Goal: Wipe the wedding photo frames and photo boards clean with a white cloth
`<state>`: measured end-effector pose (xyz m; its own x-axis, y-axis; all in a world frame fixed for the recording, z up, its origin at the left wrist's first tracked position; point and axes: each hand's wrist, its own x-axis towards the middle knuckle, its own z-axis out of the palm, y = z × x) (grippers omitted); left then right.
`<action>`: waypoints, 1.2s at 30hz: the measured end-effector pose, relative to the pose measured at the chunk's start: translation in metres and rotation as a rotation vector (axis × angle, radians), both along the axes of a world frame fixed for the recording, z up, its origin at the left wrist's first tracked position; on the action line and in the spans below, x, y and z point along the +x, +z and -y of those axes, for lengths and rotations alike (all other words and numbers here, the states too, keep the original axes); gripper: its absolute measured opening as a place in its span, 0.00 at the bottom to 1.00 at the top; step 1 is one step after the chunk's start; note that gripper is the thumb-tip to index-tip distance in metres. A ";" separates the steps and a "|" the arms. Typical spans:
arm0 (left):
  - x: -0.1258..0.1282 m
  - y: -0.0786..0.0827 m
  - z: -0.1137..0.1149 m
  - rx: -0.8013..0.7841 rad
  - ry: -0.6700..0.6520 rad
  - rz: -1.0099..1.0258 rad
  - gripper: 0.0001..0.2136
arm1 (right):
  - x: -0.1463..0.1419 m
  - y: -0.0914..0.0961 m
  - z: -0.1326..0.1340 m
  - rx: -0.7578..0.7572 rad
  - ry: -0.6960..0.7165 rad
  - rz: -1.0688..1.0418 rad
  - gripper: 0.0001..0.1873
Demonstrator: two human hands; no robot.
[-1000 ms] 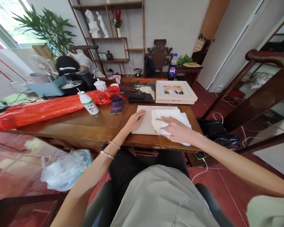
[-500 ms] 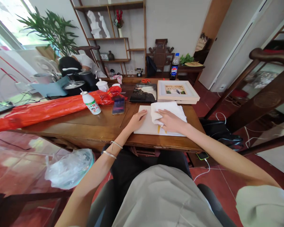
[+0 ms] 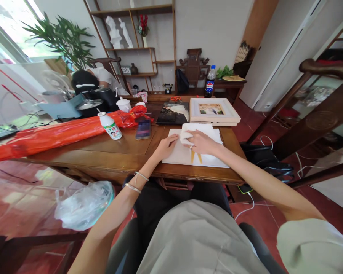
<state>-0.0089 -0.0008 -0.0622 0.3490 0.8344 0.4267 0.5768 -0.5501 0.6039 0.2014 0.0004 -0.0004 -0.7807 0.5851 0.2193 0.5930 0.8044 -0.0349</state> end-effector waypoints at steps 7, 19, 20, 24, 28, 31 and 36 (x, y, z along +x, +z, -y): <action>0.003 0.001 0.001 -0.018 0.015 0.023 0.17 | -0.016 -0.004 0.036 0.051 -0.077 0.144 0.13; -0.005 0.009 0.002 -0.080 -0.061 0.024 0.18 | -0.026 0.000 0.052 -0.068 0.034 0.007 0.11; -0.005 0.009 0.002 -0.078 -0.060 0.019 0.18 | -0.024 0.002 0.042 -0.095 0.014 -0.019 0.10; -0.005 0.008 0.001 -0.058 -0.018 0.006 0.20 | -0.018 0.002 0.019 -0.164 -0.061 -0.054 0.11; -0.005 0.007 0.002 -0.030 -0.022 -0.011 0.20 | -0.018 0.000 0.030 -0.151 -0.060 0.006 0.15; -0.006 0.006 0.002 -0.047 -0.032 -0.009 0.19 | -0.023 0.005 0.064 -0.098 0.008 0.073 0.15; -0.010 0.003 0.000 -0.025 -0.062 0.043 0.19 | -0.033 0.015 0.110 -0.097 0.074 0.127 0.14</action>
